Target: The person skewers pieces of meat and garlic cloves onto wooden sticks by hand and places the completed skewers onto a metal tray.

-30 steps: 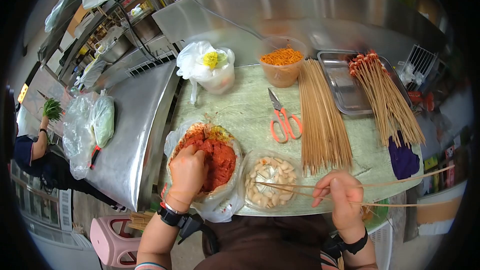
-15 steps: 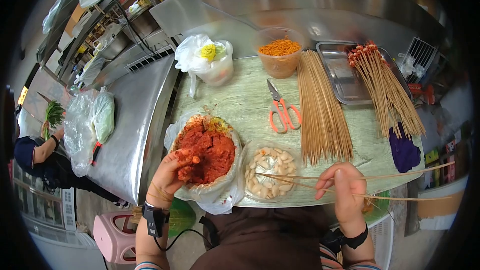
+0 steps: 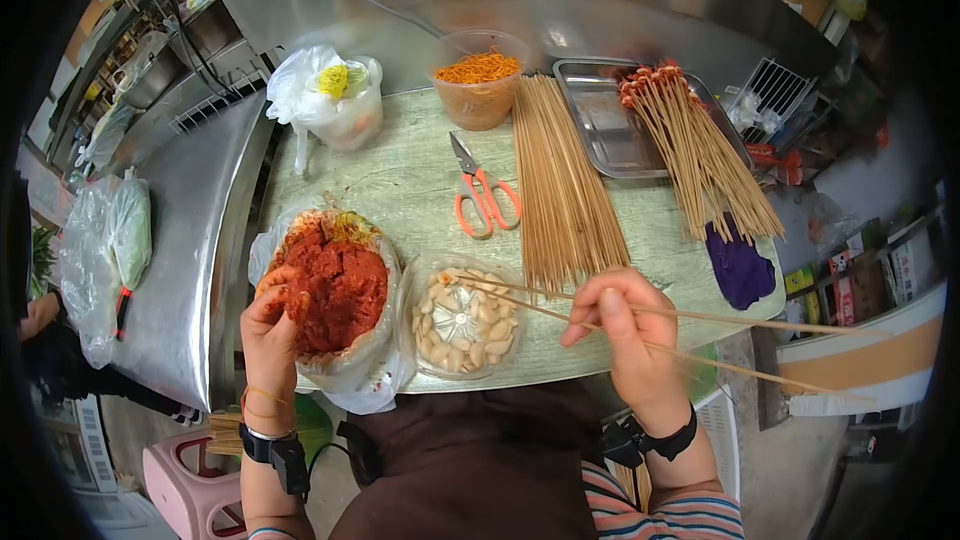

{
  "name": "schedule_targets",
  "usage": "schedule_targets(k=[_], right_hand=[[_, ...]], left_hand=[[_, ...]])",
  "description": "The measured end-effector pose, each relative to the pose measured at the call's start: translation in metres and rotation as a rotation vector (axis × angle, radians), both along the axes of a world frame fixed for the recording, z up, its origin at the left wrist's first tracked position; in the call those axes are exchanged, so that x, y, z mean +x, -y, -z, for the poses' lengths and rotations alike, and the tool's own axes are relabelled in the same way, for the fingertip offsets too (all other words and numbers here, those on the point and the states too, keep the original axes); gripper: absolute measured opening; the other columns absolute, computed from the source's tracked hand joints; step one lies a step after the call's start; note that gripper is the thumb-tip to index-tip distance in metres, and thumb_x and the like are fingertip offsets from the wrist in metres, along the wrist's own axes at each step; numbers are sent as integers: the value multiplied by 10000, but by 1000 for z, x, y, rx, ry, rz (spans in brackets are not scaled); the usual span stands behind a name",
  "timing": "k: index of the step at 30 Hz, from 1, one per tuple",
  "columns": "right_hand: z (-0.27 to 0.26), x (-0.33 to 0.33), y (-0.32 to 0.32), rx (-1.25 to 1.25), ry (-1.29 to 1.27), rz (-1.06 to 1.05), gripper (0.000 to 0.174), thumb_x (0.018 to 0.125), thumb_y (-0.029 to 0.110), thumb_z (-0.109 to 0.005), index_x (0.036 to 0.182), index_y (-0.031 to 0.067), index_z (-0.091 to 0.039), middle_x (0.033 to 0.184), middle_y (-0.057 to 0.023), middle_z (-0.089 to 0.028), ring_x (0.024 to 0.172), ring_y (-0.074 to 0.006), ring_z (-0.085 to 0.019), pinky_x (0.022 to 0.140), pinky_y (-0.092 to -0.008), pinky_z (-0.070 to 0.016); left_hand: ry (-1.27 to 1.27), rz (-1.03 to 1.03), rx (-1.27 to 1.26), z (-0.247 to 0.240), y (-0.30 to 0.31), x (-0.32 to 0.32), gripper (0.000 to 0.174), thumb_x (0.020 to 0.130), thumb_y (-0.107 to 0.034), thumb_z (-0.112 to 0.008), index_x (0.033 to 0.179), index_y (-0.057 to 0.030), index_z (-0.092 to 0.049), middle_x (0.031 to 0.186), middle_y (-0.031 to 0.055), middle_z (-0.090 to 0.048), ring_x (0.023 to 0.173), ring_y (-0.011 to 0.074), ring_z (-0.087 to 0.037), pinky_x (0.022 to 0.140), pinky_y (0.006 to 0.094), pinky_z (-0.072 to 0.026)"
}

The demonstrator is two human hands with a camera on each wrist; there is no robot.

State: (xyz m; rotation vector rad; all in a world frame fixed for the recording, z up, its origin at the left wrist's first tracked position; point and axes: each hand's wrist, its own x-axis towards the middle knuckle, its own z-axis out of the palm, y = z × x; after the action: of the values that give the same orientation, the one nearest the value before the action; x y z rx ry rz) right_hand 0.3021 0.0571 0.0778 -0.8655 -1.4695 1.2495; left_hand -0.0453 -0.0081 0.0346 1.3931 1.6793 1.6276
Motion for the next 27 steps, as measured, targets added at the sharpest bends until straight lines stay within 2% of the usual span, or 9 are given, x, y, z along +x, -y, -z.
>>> schedule_targets(k=[1,3,9,12,15,17,20,22,27], right_hand=[[-1,-1,-1,2,14,-14,274,975,216,-420,924,-20,-549,799,-78,-545,656,-145,-588,620,-252,-483],[-6,-6,-2,-6,43,-27,259,971,197,-431,914,-23,-554,793,-76,-543,651,-140,-586,616,-246,-482],[-9,-22,-6,26,173,-41,273,971,185,-431,893,-37,-570,775,-72,-538,642,-126,-586,605,-237,-482],[-6,-29,-10,27,195,-36,287,974,194,-428,890,-40,-570,775,-72,-537,635,-124,-585,595,-233,-483],[-2,-34,-13,-5,210,-37,297,976,204,-427,887,-40,-570,775,-72,-538,625,-123,-582,586,-231,-482],[1,-38,-15,-22,231,-34,300,977,208,-427,887,-40,-571,774,-73,-541,621,-124,-580,582,-231,-482],[6,-45,-17,-15,252,-28,311,977,208,-427,866,-39,-580,770,-76,-548,607,-123,-576,578,-231,-482],[10,-46,-19,199,507,-87,336,978,217,-422,837,-42,-585,768,-80,-550,596,-127,-579,569,-232,-481],[10,-45,-19,174,406,6,348,976,220,-426,811,-38,-590,715,-80,-550,594,-139,-593,558,-233,-476]], left_hand=[[9,1,3,1,1,3,102,847,-5,-614,945,-16,-639,1034,63,-627,817,112,-599,702,206,-495],[499,-34,-156,-2,4,12,108,828,9,-635,935,-4,-634,992,52,-626,753,95,-579,704,207,-489],[743,62,2,8,-7,40,226,867,-3,-573,1090,14,-537,989,120,-644,878,206,-648,781,324,-547],[690,45,-9,21,-10,42,247,882,-43,-571,1127,-25,-545,1054,98,-627,910,184,-635,757,316,-549],[584,13,34,27,-14,44,212,876,-47,-574,1083,-7,-589,1094,112,-620,976,202,-614,833,316,-509],[166,-74,52,20,-16,46,190,854,-31,-572,1028,22,-628,1161,129,-595,1079,226,-560,927,323,-433],[49,-78,117,23,-15,45,200,829,-24,-572,1004,44,-640,1214,135,-565,1148,239,-504,988,329,-363],[-11,-106,129,19,-15,48,195,822,-18,-572,992,47,-642,1214,137,-560,1141,236,-502,985,332,-363],[-54,-135,102,21,-11,49,180,825,-18,-576,979,44,-647,1127,118,-593,1043,209,-542,934,316,-395]])
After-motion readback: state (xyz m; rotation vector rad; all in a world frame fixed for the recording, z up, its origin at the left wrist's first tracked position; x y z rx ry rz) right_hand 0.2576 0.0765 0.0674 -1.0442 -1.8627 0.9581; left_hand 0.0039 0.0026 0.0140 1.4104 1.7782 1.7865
